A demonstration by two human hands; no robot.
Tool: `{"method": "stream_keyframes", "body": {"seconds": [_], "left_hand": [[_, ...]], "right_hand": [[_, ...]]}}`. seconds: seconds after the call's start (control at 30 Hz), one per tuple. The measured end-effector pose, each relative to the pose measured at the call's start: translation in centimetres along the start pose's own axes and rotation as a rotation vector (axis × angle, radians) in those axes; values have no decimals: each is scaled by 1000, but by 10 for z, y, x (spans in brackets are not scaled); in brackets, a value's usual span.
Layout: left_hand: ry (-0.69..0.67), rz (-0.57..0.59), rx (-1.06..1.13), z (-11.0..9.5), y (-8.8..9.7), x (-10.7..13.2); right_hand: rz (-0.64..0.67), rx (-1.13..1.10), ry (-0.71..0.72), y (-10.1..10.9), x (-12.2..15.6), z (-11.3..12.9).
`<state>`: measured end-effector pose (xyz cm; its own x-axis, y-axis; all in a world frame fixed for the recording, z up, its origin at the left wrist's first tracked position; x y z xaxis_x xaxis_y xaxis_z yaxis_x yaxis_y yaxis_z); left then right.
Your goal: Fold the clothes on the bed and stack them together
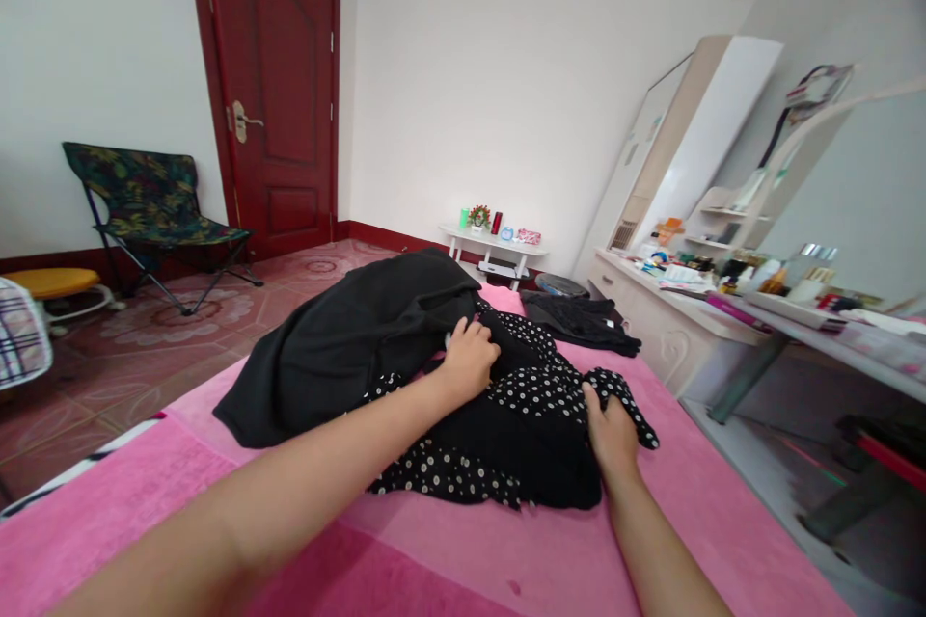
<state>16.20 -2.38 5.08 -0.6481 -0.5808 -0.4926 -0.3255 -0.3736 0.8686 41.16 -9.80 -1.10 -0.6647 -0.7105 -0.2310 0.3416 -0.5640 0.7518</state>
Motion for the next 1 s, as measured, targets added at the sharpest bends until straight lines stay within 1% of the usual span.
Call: {"method": "stream_keyframes", "body": {"seconds": [0.03,0.07,0.1,0.17,0.23,0.3,0.37,0.43,0.47,0.53,0.57,0.6,0.63,0.67,0.73,0.77,0.83,0.93,1.0], "left_hand": [[-47,-1,-60,10,7,-2],[-50,5,-78,22,13,-4],[-12,21,-58,35,18,-5],[119,67,39,64,27,-6],[238,81,114,91,35,-10],[324,26,139,116,47,-18],[431,-69,170,143,61,-30],[541,-162,195,174,75,-38],[601,-205,200,191,80,-38],[750,-276,183,224,84,-28],[837,-283,161,239,81,-18],[917,-257,133,252,76,-6],[973,-192,105,261,69,7],[1012,-124,89,269,61,19],[1033,-20,78,276,46,39],[1035,2,77,277,41,45],[1034,15,66,274,37,51],[990,5,1,264,45,47],[889,-42,-94,254,58,41]], "right_hand": [[-2,4,1,0,0,0],[-2,9,2,1,0,1],[-3,14,2,1,1,2],[-5,24,0,2,1,3],[-2,29,-3,2,0,3],[1,29,-4,1,0,2],[-2,26,-6,1,-1,0],[-9,17,-7,0,-2,-2],[-11,11,-10,0,-3,-3],[-12,-4,-17,-2,-4,-4],[-10,-13,-20,-2,-5,-4],[-8,-22,-23,-3,-5,-5],[-9,-29,-26,-3,-5,-4],[-8,-30,-30,-3,-6,-4],[-1,-11,-49,-4,-6,-3],[-1,2,-57,-4,-6,-3],[-11,16,-58,-4,-7,-2],[-25,13,-55,-4,-6,-2],[-11,2,-64,-4,-5,-2]]}}
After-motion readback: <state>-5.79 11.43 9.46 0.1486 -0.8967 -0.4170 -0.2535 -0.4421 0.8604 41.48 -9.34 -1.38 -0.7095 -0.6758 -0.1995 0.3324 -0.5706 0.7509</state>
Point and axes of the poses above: each hand's wrist, its own x-axis away from the middle knuckle, its own y-axis out of the back of the hand, z = x × y, the point moved 2 cm from there along -x, towards the middle knuckle, and after that the axes turned 5 degrees about -y, right-handed, at the moved point
